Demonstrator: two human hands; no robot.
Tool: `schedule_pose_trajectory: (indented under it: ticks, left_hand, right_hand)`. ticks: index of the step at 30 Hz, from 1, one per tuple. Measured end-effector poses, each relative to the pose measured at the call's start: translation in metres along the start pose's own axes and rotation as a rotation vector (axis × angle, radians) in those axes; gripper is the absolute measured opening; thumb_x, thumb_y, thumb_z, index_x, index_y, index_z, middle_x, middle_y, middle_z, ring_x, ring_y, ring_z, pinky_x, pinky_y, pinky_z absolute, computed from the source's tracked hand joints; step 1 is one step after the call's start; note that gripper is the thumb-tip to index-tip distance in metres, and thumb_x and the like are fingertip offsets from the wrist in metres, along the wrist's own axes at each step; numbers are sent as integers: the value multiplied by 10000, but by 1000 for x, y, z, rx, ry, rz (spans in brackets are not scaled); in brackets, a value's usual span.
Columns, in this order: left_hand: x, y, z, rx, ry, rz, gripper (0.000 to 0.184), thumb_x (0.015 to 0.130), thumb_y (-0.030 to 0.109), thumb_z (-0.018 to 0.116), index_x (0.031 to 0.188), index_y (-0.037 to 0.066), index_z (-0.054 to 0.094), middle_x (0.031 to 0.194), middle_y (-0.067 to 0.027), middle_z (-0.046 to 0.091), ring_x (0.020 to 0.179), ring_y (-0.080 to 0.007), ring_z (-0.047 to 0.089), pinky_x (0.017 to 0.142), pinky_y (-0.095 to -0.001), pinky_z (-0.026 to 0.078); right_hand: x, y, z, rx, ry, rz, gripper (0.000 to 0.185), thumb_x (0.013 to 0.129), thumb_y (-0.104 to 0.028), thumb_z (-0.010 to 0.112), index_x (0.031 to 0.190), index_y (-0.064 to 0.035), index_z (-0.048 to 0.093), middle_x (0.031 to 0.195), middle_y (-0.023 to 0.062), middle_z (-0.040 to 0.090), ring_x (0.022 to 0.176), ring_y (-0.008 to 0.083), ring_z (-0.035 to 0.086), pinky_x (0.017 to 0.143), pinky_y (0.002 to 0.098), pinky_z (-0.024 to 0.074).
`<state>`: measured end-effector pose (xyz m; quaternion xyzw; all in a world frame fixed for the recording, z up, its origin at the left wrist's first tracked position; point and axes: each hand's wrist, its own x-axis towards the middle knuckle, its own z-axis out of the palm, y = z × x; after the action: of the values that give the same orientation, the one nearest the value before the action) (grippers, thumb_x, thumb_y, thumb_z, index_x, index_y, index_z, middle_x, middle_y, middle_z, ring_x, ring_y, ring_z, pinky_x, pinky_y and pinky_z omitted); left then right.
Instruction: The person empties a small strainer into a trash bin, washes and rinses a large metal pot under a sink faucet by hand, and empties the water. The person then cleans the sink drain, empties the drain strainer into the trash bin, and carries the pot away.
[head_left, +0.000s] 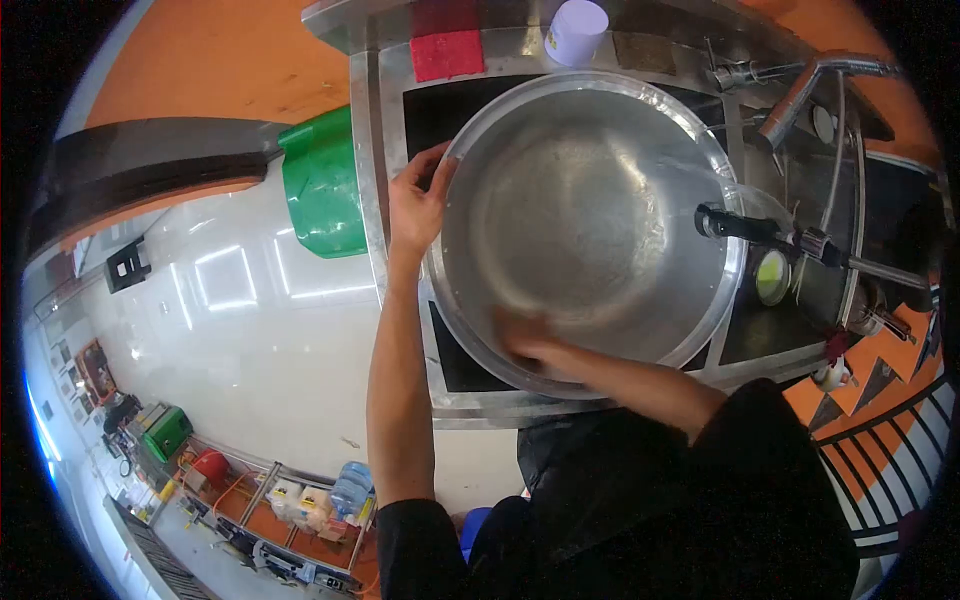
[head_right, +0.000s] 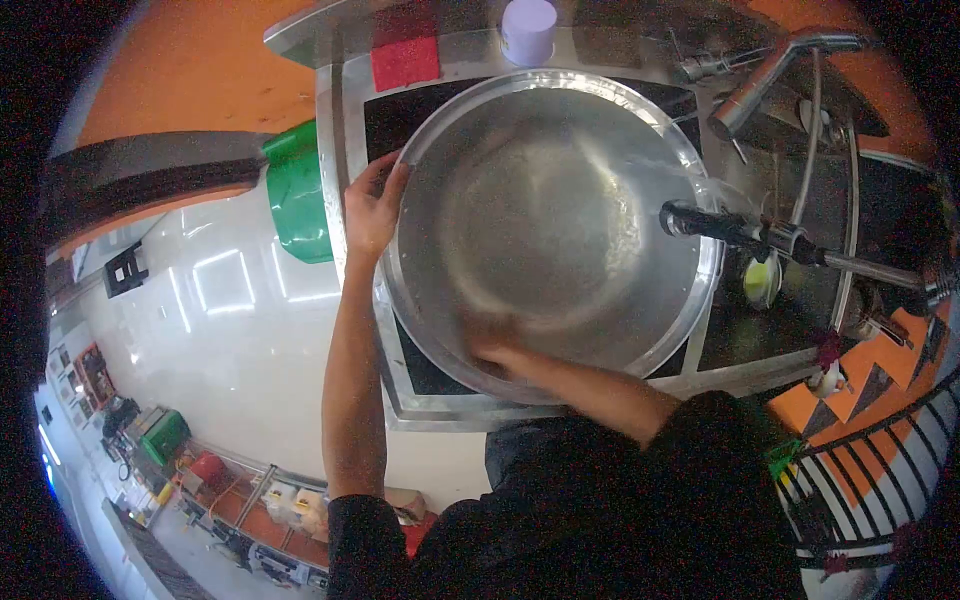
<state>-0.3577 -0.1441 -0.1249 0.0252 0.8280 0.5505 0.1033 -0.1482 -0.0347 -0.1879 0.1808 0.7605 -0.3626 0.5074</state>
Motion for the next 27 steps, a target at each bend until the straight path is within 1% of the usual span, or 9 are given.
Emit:
schedule_pose_trajectory:
  ticks: [2,4,8,10,14,16,18,21,27]
  left_hand:
    - [1,-6,1,-26,-21,5,326,947,232,677,1187,11,686,990,-133,734,897,-162,670,840,-286,508]
    - [-1,2,5,30,30,51,269,950,160,664,1161,-3,689,947,-90,733,849,-114,641,780,-273,516]
    - [2,-12,13,312,-3,38,272,945,183,653,1158,19,693,847,-150,711,767,-145,669,709,-307,530]
    - [2,-59,30,368,71,296,234,951,140,626,1146,30,693,864,-169,718,751,-198,697,676,-328,532]
    - [-12,-11,23,632,-296,-66,578,897,-26,524,1450,122,446,1096,-237,688,982,-357,693,905,-409,535]
    - [-9,4,29,860,-305,732,772,885,-45,492,1567,161,196,1314,-229,592,1208,-352,591,1079,-440,423]
    - [-11,39,44,453,-572,267,843,871,-52,496,1588,156,105,1492,-184,443,1402,-340,397,1193,-477,258]
    - [17,27,56,674,-342,559,795,887,-44,538,1572,157,189,1549,-152,366,1416,-372,359,1176,-530,289]
    - [-11,13,42,553,-106,422,707,878,42,633,1514,90,327,1516,-185,401,1409,-378,364,1186,-530,244]
  right_hand:
    - [27,-74,39,665,277,-309,485,1033,-196,306,1446,51,366,1502,288,358,1443,423,266,1192,476,215]
    - [-2,-121,5,724,483,-488,544,1050,-261,292,1486,63,260,1546,293,253,1465,425,197,1207,479,171]
    - [-50,-31,-8,370,-41,-665,738,1062,-456,237,1541,65,25,1613,281,50,1502,417,66,1232,462,90]
    - [-55,76,-11,-42,-326,-485,909,987,-673,247,1562,9,69,1609,269,116,1500,402,116,1222,482,97]
    - [-53,148,-53,-545,-461,-249,966,911,-789,252,1586,-112,111,1631,225,83,1493,444,94,1196,599,85]
    - [-27,159,-75,-562,-401,-229,966,900,-803,258,1589,-138,127,1638,197,88,1491,449,98,1191,615,90]
    - [-42,163,-57,-552,-419,-202,958,899,-804,258,1589,-150,137,1644,170,94,1492,442,104,1193,612,95]
    - [-34,162,-65,-623,-393,-173,927,898,-804,247,1591,-198,140,1646,154,103,1494,438,107,1191,619,84]
    - [-52,162,-59,-494,-430,-124,956,875,-821,298,1587,-199,159,1652,136,90,1504,408,92,1202,576,121]
